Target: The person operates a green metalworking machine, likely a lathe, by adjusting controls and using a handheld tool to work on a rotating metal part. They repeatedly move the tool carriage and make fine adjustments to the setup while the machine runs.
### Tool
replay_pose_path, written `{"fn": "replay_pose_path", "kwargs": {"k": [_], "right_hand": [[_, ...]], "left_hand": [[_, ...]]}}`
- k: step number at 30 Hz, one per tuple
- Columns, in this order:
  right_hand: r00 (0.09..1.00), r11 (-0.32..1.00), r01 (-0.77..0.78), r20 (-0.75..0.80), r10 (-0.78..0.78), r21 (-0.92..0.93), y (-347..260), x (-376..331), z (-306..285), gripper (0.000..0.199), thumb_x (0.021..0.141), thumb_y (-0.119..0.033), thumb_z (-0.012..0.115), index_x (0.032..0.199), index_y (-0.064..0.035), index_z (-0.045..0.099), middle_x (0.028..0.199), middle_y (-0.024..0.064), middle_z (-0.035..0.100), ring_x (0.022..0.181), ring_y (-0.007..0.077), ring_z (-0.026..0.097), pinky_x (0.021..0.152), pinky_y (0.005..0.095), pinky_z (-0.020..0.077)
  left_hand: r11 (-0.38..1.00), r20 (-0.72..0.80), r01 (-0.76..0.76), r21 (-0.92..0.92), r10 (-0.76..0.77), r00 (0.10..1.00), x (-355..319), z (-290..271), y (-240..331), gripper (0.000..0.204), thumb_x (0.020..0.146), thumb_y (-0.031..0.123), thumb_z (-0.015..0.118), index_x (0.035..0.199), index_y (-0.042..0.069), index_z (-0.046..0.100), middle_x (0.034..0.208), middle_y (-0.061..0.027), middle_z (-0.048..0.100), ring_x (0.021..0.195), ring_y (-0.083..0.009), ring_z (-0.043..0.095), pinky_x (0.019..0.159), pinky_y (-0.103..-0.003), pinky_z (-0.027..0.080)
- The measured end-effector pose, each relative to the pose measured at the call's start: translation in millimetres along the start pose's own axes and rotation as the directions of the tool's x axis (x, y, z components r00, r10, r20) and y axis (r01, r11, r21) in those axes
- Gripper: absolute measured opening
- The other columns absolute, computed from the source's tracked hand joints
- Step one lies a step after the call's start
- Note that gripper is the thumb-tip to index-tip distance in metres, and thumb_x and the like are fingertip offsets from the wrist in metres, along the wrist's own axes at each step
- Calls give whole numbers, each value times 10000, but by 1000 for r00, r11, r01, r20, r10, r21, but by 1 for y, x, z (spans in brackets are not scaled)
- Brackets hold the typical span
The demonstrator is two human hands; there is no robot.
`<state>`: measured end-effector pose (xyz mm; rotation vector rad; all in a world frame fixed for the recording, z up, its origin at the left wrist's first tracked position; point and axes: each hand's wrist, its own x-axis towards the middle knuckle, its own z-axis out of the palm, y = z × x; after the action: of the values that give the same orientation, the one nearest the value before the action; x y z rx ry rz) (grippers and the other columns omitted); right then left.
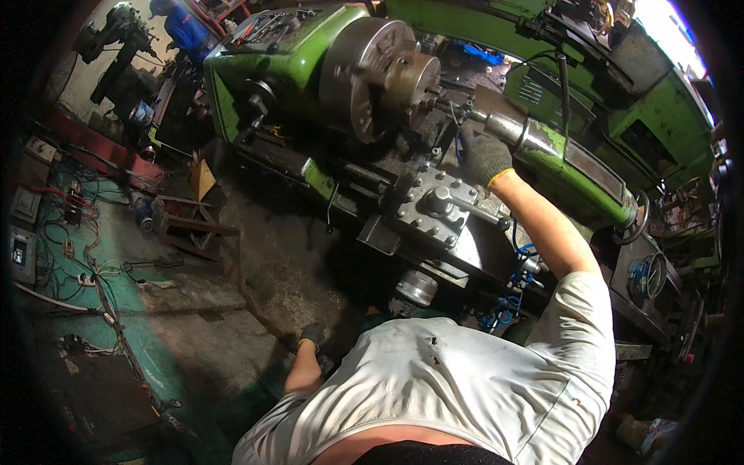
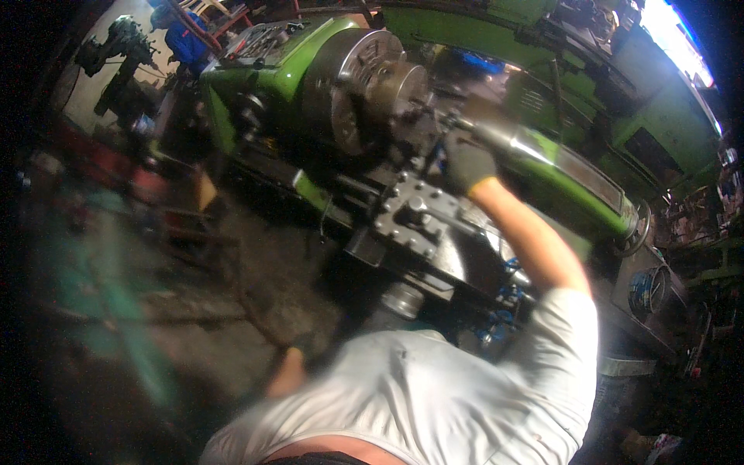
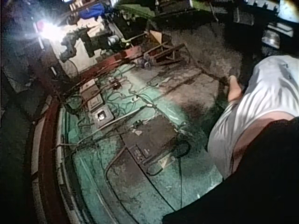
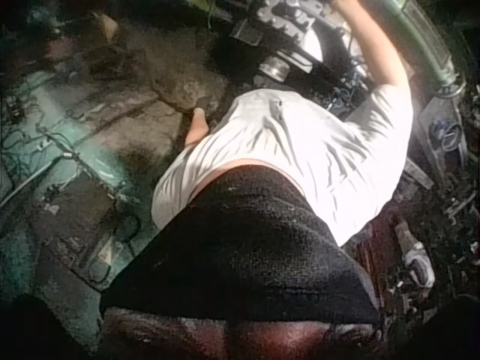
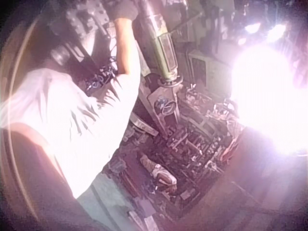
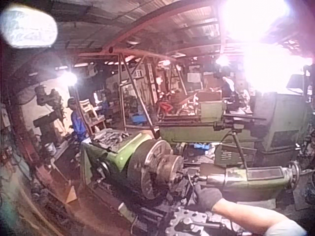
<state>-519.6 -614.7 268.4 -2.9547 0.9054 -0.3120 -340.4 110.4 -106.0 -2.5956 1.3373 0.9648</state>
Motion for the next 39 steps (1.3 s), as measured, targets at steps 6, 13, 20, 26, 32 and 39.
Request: {"fn": "replay_pose_path", "kwargs": {"k": [6,13,20,26,32,39], "right_hand": [[994,999,-51,97,51,-2,-15,-6,-15,658,954,-384,659,1470,-70,398,895,249,745,824,441,744,718,567,581],[996,998,-62,60,61,15,-16,-9,-18,533,958,-271,613,1409,-70,412,905,255,745,798,437,746,687,572,578],[999,999,-35,42,35,6,-18,-8,-26,536,925,-284,655,1355,-64,423,918,267,733,844,440,741,706,576,577],[992,999,-42,121,46,-30,-10,-6,-14,550,922,-307,674,1348,-65,425,911,252,735,841,443,738,713,577,572],[998,999,-46,44,45,18,-14,-8,-10,493,945,-264,637,1350,-72,430,890,241,736,787,443,735,670,569,570],[999,999,-36,16,36,-30,-11,-3,-7,456,954,-245,617,1337,-65,449,903,254,738,790,433,740,665,573,568]], "left_hand": [[1000,2,22,-13,-22,1000,-5,4,4,471,841,158,645,1307,124,702,1285,-217,708,1189,-432,667,1037,-515,526],[998,4,-29,61,29,1000,-6,7,6,494,844,182,646,1333,129,695,1274,-209,717,1180,-420,673,1049,-514,522],[994,30,-21,108,18,999,-4,6,0,485,847,184,651,1327,133,699,1279,-208,717,1169,-419,678,1039,-504,531],[999,57,28,32,-30,998,-6,-4,6,426,856,178,642,1270,125,728,1269,-211,718,1168,-428,676,1022,-506,538],[998,-82,-37,-41,34,996,-12,7,0,435,857,174,647,1281,115,720,1264,-224,712,1178,-442,665,1023,-510,534],[994,49,-3,107,-2,999,-7,7,2,437,855,202,663,1276,96,716,1300,-207,704,1201,-417,662,1046,-517,520]]}}
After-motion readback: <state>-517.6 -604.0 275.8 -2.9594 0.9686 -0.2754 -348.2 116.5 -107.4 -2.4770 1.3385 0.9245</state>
